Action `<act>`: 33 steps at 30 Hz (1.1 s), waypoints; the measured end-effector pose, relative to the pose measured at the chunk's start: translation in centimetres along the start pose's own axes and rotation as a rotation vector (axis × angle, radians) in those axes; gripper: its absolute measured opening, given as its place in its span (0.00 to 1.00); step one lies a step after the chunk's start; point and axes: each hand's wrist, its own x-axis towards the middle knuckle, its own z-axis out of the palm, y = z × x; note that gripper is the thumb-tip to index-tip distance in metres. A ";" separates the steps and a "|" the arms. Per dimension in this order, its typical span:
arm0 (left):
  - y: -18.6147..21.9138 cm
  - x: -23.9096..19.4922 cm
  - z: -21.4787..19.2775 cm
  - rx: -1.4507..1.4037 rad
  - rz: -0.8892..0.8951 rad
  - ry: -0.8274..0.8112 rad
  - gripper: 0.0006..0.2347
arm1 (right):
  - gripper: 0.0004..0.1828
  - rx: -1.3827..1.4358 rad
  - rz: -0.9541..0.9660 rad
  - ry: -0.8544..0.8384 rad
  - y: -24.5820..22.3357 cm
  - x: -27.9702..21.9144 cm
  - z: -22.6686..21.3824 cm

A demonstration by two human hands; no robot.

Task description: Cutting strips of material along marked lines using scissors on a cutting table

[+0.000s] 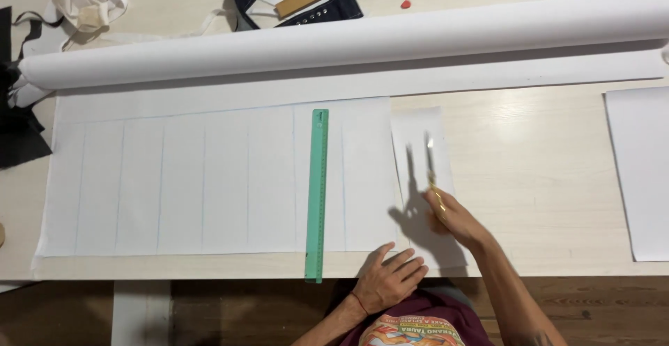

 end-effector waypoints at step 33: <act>9.1 31.2 22.6 -0.792 -0.550 -0.158 0.17 | 0.40 0.413 -0.255 1.101 20.0 -22.2 -40.2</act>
